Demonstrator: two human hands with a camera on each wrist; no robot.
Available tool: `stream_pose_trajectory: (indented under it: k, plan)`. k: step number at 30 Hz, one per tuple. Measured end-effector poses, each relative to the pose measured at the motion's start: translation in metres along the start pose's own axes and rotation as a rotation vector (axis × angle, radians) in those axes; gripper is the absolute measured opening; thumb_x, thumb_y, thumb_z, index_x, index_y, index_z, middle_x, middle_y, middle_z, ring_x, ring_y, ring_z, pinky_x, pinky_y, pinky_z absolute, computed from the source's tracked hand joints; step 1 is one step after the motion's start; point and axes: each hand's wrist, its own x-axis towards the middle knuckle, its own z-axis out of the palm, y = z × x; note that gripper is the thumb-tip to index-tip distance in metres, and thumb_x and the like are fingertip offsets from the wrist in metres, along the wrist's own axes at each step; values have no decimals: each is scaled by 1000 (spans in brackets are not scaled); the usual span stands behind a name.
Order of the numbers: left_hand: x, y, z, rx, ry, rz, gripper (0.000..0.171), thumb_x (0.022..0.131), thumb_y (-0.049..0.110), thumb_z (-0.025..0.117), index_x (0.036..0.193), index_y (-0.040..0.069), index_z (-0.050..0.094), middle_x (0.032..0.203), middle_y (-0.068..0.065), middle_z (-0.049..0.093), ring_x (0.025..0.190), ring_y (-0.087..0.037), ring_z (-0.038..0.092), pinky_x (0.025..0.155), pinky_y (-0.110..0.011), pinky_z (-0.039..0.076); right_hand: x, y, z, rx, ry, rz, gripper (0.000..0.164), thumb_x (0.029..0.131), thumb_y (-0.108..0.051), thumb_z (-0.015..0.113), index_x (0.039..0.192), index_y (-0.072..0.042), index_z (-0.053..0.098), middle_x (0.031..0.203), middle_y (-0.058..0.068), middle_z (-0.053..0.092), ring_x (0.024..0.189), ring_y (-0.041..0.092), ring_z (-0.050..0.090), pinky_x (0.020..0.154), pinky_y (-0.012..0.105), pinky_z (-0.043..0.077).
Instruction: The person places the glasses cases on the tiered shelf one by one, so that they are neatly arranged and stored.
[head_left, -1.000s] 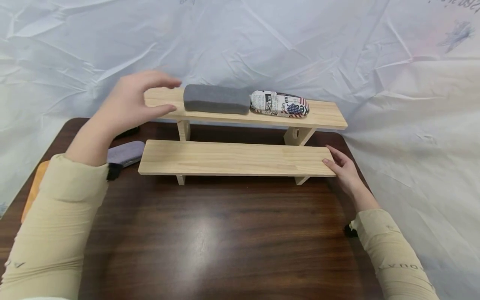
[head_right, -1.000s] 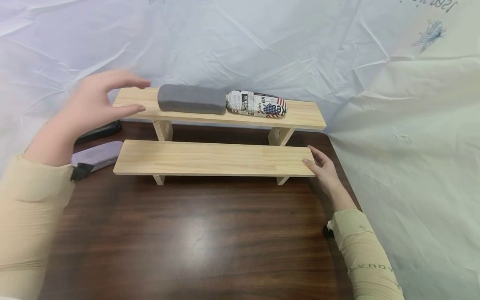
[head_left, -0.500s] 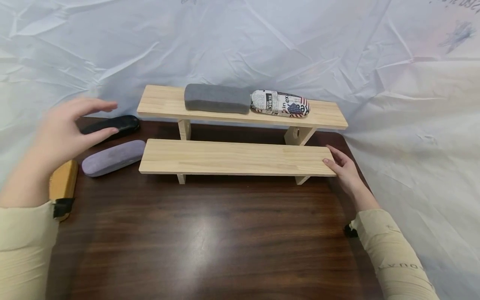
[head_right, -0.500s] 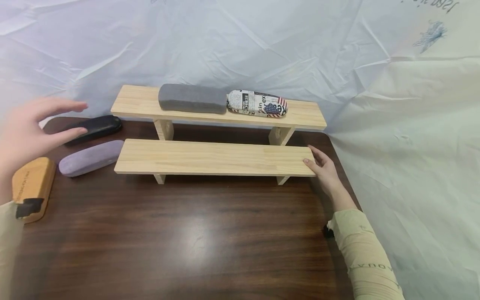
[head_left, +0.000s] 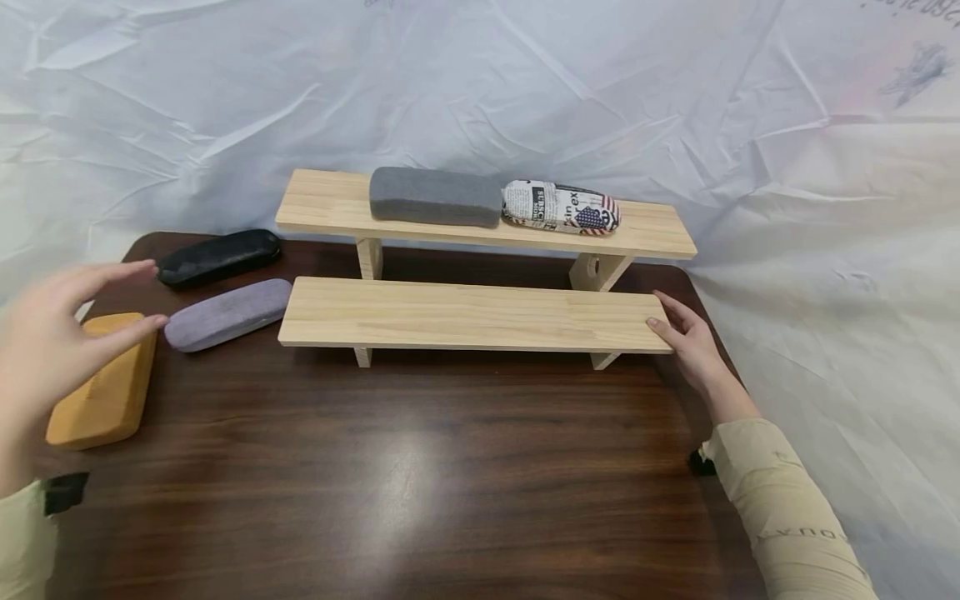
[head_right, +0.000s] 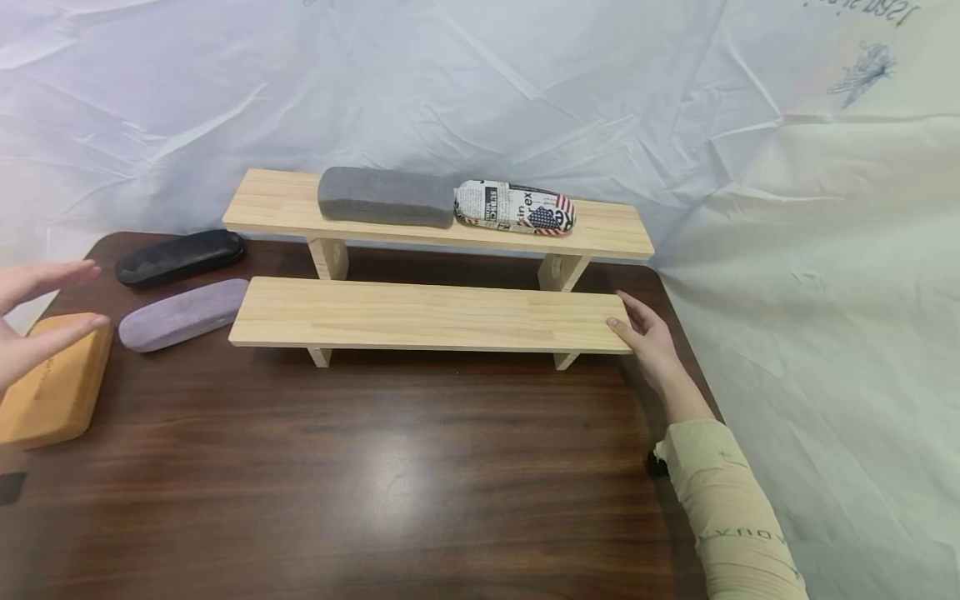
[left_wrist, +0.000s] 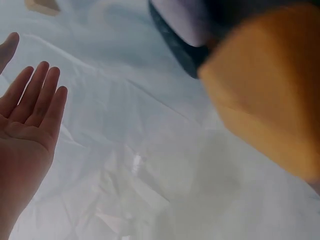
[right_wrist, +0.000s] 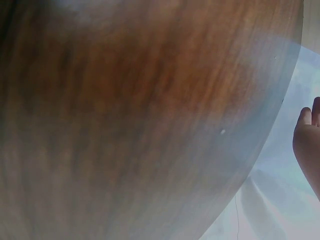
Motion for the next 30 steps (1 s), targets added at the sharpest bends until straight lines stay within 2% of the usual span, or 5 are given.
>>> stream_pose_trajectory:
  k: [3, 13, 19, 21, 30]
  plan:
    - [-16, -8, 0, 16, 6, -4, 58, 94, -1, 77, 149, -4, 57, 136, -40, 61, 131, 32, 25, 116, -2, 17, 0, -1, 1, -9, -5, 3, 72, 108, -19, 64, 168, -4, 27, 149, 3, 47, 114, -1, 54, 85, 8, 53]
    - [-59, -39, 11, -8, 58, -4, 60, 104, 29, 71, 144, -12, 56, 132, -46, 59, 141, 21, 34, 113, 1, 15, -1, -2, 1, 30, -6, 3, 73, 107, -18, 65, 168, -2, 27, 132, -17, 50, 114, 0, 54, 85, 8, 53]
    - [-75, -59, 15, 60, 21, -77, 76, 103, 43, 69, 150, -13, 49, 133, -51, 53, 117, -69, 47, 129, -59, 31, -1, -3, 4, 50, -2, 12, 73, 107, -19, 66, 167, -3, 28, 132, -16, 50, 115, 0, 54, 85, 8, 53]
    - [-80, -62, 15, 66, 28, -108, 89, 101, 58, 65, 153, -12, 45, 136, -51, 50, 120, -71, 45, 121, -72, 31, -1, -4, 4, 40, 1, 14, 73, 107, -19, 66, 167, -3, 29, 134, -15, 50, 115, 0, 54, 85, 7, 53]
    - [-99, -72, 14, 31, 97, -206, 111, 88, 69, 76, 155, -12, 42, 150, -47, 44, 143, -66, 39, 131, -21, 14, -1, -4, 4, 37, 6, 25, 73, 107, -19, 66, 168, -6, 29, 137, -12, 50, 114, -1, 54, 85, 8, 53]
